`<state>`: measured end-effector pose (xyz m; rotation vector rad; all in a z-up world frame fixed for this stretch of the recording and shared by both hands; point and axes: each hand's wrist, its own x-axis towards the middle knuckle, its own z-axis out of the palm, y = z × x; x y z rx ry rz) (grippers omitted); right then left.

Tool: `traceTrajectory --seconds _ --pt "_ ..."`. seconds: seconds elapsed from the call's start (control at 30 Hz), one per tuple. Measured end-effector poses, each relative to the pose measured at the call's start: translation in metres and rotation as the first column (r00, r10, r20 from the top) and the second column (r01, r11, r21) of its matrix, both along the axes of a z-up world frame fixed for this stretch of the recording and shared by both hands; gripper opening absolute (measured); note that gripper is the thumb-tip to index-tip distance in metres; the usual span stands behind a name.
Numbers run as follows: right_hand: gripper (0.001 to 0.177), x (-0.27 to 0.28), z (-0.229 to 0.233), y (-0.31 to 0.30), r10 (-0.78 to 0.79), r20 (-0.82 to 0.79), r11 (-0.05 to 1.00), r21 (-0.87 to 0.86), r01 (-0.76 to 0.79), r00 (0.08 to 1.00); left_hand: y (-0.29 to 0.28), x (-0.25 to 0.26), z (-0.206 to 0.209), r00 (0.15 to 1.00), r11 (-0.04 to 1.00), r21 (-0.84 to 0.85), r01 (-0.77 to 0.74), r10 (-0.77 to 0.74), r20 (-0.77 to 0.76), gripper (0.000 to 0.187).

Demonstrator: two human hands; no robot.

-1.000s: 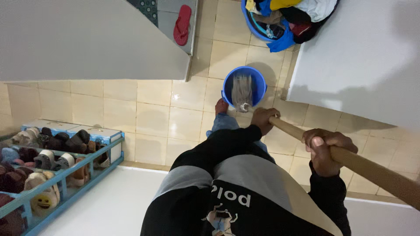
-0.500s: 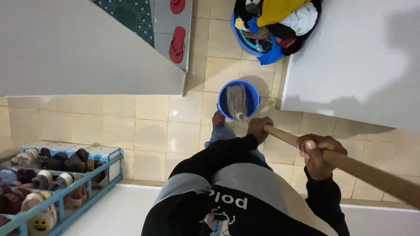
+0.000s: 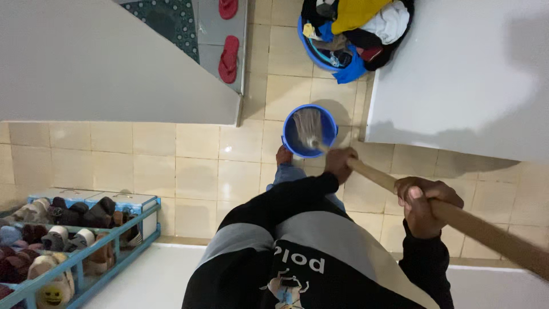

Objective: The person mops a tiled floor by moving a wet mop across the tiles, dipping it into a blue bucket, and continuing the mopping motion throughout the hallway.

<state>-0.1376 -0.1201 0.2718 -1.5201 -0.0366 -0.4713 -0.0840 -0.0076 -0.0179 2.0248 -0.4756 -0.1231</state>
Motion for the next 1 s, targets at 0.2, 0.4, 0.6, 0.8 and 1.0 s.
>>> traceTrajectory --seconds 0.2,0.4,0.6,0.8,1.0 --pt "0.022 -0.007 -0.009 0.000 0.002 -0.028 0.999 0.037 0.000 1.000 0.007 -0.018 0.000 0.962 0.956 0.137 0.259 -0.242 -0.129 0.019" --pt "0.022 -0.010 0.005 0.012 -0.017 0.083 0.999 -0.027 0.019 0.996 -0.004 0.021 -0.029 0.977 0.984 0.007 0.179 -0.176 -0.124 0.028" --pt "0.027 0.012 0.033 0.015 0.108 0.020 0.994 -0.020 -0.107 0.994 0.007 0.028 -0.054 0.929 0.943 -0.012 0.334 -0.331 -0.165 0.019" --pt "0.029 0.062 0.010 0.037 0.356 -0.059 0.934 -0.023 -0.358 0.933 0.028 0.037 -0.063 0.992 0.983 -0.160 0.089 -0.102 -0.074 0.017" --pt "0.023 0.096 -0.016 0.028 0.504 -0.154 0.862 0.038 -0.505 0.850 0.022 0.026 -0.074 0.970 0.975 -0.075 -0.211 0.199 -0.137 0.020"
